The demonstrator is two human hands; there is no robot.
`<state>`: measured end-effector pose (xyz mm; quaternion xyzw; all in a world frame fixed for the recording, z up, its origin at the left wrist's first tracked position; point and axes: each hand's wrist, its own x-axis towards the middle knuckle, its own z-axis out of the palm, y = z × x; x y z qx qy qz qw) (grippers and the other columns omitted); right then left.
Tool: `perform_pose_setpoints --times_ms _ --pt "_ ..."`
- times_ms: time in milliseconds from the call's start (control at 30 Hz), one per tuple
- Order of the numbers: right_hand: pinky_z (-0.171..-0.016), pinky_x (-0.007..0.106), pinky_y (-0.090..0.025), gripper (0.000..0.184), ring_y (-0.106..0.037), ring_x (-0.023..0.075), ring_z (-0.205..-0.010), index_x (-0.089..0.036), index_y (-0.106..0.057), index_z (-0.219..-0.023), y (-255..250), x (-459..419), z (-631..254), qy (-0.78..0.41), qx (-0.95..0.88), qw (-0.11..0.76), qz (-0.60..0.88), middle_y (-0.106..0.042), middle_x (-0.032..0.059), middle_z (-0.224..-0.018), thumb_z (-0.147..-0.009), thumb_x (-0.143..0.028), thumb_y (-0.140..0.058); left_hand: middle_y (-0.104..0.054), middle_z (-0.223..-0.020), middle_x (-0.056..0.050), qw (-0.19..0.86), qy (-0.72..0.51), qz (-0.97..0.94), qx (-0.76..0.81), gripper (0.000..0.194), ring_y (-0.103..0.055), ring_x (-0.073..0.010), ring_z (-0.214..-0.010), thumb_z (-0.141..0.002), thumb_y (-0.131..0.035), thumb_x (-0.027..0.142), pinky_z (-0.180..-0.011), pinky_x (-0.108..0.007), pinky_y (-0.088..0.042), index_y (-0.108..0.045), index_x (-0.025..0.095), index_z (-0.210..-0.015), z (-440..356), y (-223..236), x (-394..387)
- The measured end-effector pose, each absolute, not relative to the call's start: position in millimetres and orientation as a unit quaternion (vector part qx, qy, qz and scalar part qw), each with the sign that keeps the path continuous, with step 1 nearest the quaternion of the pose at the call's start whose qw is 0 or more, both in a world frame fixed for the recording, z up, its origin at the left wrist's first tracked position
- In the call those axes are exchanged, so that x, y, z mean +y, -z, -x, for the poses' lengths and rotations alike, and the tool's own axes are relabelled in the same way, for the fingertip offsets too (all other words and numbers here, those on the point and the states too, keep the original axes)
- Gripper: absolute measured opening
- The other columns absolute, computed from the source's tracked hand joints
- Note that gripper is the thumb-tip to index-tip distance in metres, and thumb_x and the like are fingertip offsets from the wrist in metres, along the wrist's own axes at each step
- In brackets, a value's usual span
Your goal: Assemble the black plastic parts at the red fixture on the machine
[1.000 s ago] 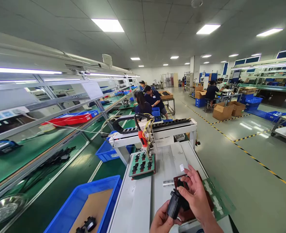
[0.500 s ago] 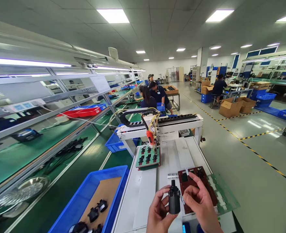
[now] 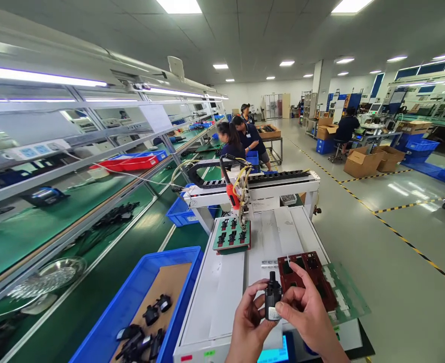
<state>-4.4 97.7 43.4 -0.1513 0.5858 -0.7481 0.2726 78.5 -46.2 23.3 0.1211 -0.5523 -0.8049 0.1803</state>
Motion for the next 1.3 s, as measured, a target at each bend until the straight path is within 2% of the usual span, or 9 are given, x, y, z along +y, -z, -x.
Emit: perform_pose_setpoints --times_ms 433,600,700,800,867,1000,1067,1200,1300 --pt "-0.069 0.033 -0.038 0.093 -0.052 0.0167 -0.069 -0.023 -0.025 -0.158 -47.2 94.9 5.4 0.740 0.604 0.258 0.144 -0.066 -0.0049 -0.077 -0.087 -0.045 -0.081 -0.054 -0.144 -0.011 0.168 0.784 -0.100 -0.589 0.052 -0.065 -0.0317 -0.125 -0.078 -0.089 0.020 -0.094 -0.033 -0.058 -0.065 0.029 -0.123 -79.2 -21.2 -55.0" --pt "-0.066 0.032 -0.042 0.091 -0.052 0.0170 -0.066 -0.024 -0.025 -0.159 -39.2 93.3 -0.5 0.722 0.640 0.217 0.148 -0.067 -0.0046 -0.075 -0.087 -0.043 -0.079 -0.053 -0.144 -0.012 0.170 0.783 -0.103 -0.589 0.050 -0.067 -0.0306 -0.122 -0.079 -0.089 0.021 -0.093 -0.034 -0.059 -0.065 0.028 -0.122 -81.3 -21.7 -52.7" --pt "-0.061 0.031 -0.044 0.084 -0.051 0.0169 -0.061 -0.027 -0.026 -0.159 -31.2 91.4 -11.7 0.685 0.691 0.134 0.188 -0.068 -0.0034 -0.076 -0.092 -0.039 -0.075 -0.055 -0.143 -0.011 0.173 0.786 -0.107 -0.584 0.050 -0.067 -0.0294 -0.121 -0.078 -0.090 0.020 -0.094 -0.032 -0.059 -0.066 0.029 -0.121 -83.3 -22.6 -54.6" --pt "-0.060 0.033 -0.047 0.072 -0.052 0.0176 -0.063 -0.029 -0.034 -0.153 -24.9 89.3 -20.5 0.645 0.730 -0.040 0.222 -0.071 0.0055 -0.099 -0.094 -0.038 -0.075 -0.060 -0.139 -0.012 0.181 0.790 -0.108 -0.576 0.055 -0.070 -0.0290 -0.116 -0.074 -0.092 0.021 -0.089 -0.030 -0.060 -0.066 0.028 -0.121 -84.6 -23.6 -56.3" --pt "-0.059 0.033 -0.049 0.073 -0.054 0.0187 -0.068 -0.027 -0.036 -0.152 -21.8 87.2 -21.2 0.638 0.734 -0.078 0.219 -0.067 0.0089 -0.108 -0.092 -0.041 -0.076 -0.062 -0.137 -0.012 0.201 0.786 -0.111 -0.574 0.054 -0.072 -0.0284 -0.112 -0.072 -0.093 0.024 -0.086 -0.030 -0.060 -0.067 0.027 -0.120 -85.2 -23.6 -53.5" --pt "-0.052 0.028 -0.040 0.096 -0.048 0.0165 -0.057 -0.024 -0.022 -0.159 -13.4 79.6 -17.0 0.605 0.759 0.020 0.241 -0.054 -0.0060 -0.072 -0.082 -0.034 -0.079 -0.062 -0.136 -0.013 0.271 0.750 -0.124 -0.591 0.036 -0.069 -0.0297 -0.120 -0.080 -0.088 0.033 -0.091 -0.030 -0.059 -0.072 0.024 -0.110 -86.1 -20.3 -39.9" --pt "-0.052 0.027 -0.036 0.103 -0.047 0.0160 -0.054 -0.024 -0.018 -0.160 -8.6 76.6 -16.3 0.593 0.768 0.052 0.235 -0.048 -0.0101 -0.064 -0.077 -0.030 -0.080 -0.063 -0.136 -0.013 0.281 0.744 -0.120 -0.594 0.031 -0.069 -0.0291 -0.121 -0.082 -0.086 0.035 -0.094 -0.030 -0.058 -0.073 0.024 -0.108 -86.5 -16.6 -35.9" --pt "-0.057 0.029 -0.039 0.095 -0.052 0.0182 -0.059 -0.023 -0.022 -0.159 -4.1 80.9 -11.4 0.663 0.702 0.156 0.207 -0.054 -0.0076 -0.066 -0.085 -0.046 -0.077 -0.069 -0.133 -0.009 0.199 0.835 -0.107 -0.502 0.055 -0.072 -0.0255 -0.112 -0.073 -0.094 0.029 -0.093 -0.029 -0.057 -0.069 0.029 -0.122 -86.0 -4.1 -45.1" --pt "-0.061 0.029 -0.042 0.085 -0.051 0.0178 -0.061 -0.020 -0.028 -0.157 4.8 93.5 9.7 0.692 0.685 0.152 0.173 -0.052 -0.0083 -0.065 -0.093 -0.055 -0.072 -0.072 -0.133 -0.014 0.076 0.927 -0.086 -0.358 0.054 -0.071 -0.0293 -0.120 -0.084 -0.084 0.046 -0.095 -0.033 -0.059 -0.069 0.025 -0.131 -85.4 6.3 -60.8"
